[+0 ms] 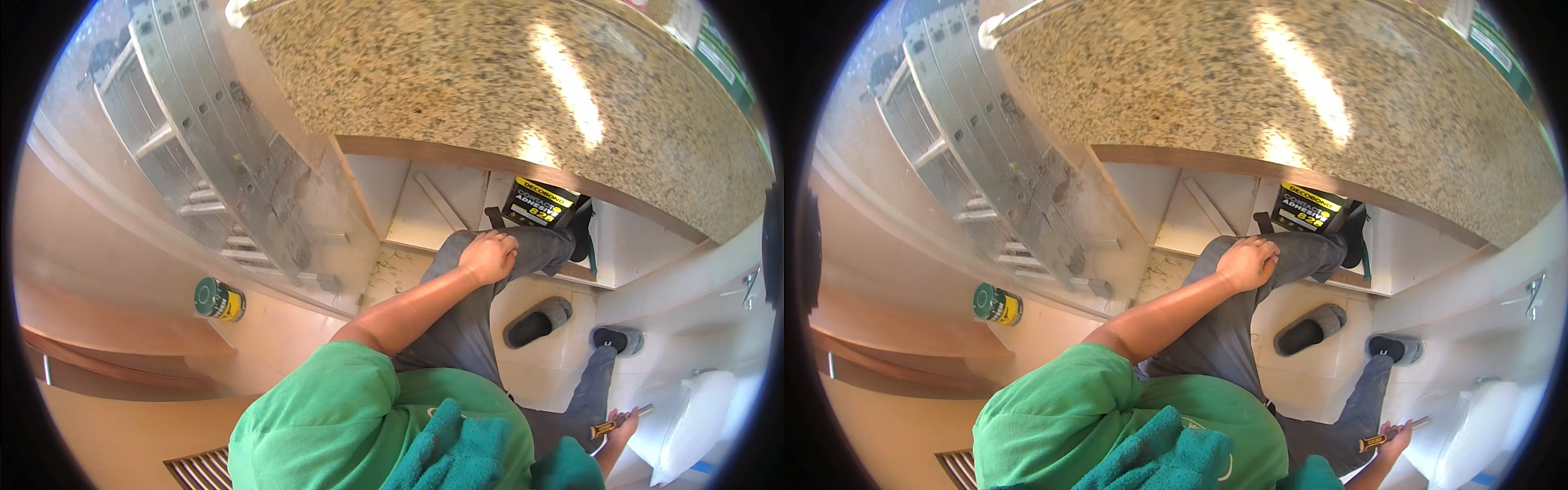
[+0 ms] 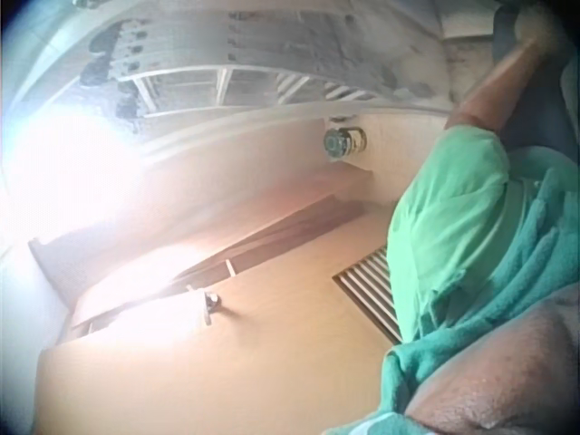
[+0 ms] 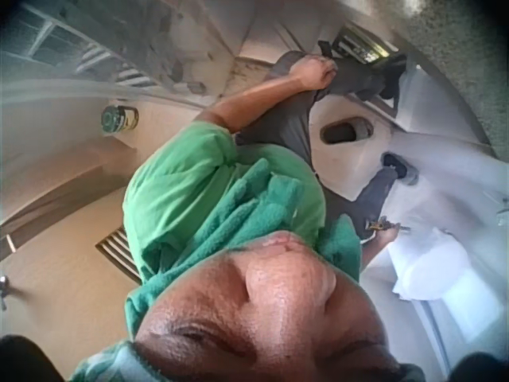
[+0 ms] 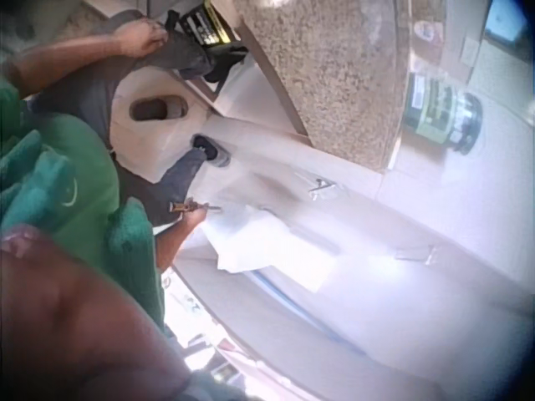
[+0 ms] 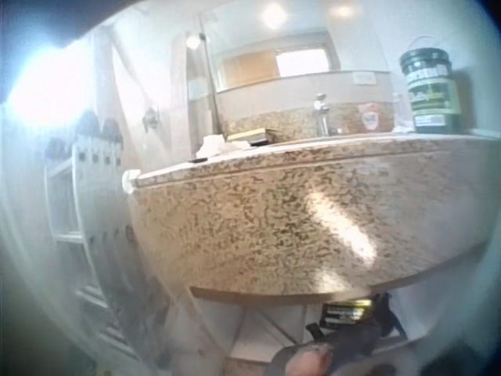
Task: The person sits on the floor and uses a pry bar to fit and secure a wooden trim piece along the edge of a granite countertop. They repeatedly tap and adjust the trim to align it with the cabinet frame.
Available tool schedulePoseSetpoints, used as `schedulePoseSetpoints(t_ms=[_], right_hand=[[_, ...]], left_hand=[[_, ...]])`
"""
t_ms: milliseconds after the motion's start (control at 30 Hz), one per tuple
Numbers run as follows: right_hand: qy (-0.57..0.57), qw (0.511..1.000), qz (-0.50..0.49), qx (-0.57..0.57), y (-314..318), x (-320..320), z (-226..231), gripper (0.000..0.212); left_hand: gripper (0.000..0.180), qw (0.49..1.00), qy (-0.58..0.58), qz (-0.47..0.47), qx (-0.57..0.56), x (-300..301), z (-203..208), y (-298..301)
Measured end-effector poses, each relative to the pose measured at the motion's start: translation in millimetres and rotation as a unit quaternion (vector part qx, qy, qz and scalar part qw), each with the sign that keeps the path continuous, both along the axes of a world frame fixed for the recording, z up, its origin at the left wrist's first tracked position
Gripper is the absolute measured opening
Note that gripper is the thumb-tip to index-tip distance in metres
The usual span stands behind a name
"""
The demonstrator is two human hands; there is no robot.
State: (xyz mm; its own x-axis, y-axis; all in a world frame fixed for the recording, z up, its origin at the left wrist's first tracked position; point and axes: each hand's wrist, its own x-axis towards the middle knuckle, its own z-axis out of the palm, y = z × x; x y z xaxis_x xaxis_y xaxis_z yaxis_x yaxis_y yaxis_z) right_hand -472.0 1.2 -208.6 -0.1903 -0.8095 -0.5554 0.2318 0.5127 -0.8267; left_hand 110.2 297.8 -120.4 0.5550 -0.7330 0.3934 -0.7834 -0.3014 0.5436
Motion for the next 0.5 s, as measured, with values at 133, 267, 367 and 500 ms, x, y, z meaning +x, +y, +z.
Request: schedulePoseSetpoints(t_ms=[133,267,367,500], right_hand=[[0.009,1.000,0.028,0.008,17,6,-9,0.042],[0.014,0.998,0.055,-0.025,22,3,-10,0.042],[0.022,0.999,0.032,-0.037,23,13,-6,0.041],[0.008,0.998,0.028,-0.059,28,16,2,0.042]], left_hand=[[0.015,1.000,0.018,-0.003,-0.018,3,-1,7],[0.012,0.986,0.124,-0.008,-0.114,10,-3,8],[0.014,0.860,0.374,0.054,-0.344,35,-10,15],[0.024,0.653,0.545,0.164,-0.500,91,5,62]])
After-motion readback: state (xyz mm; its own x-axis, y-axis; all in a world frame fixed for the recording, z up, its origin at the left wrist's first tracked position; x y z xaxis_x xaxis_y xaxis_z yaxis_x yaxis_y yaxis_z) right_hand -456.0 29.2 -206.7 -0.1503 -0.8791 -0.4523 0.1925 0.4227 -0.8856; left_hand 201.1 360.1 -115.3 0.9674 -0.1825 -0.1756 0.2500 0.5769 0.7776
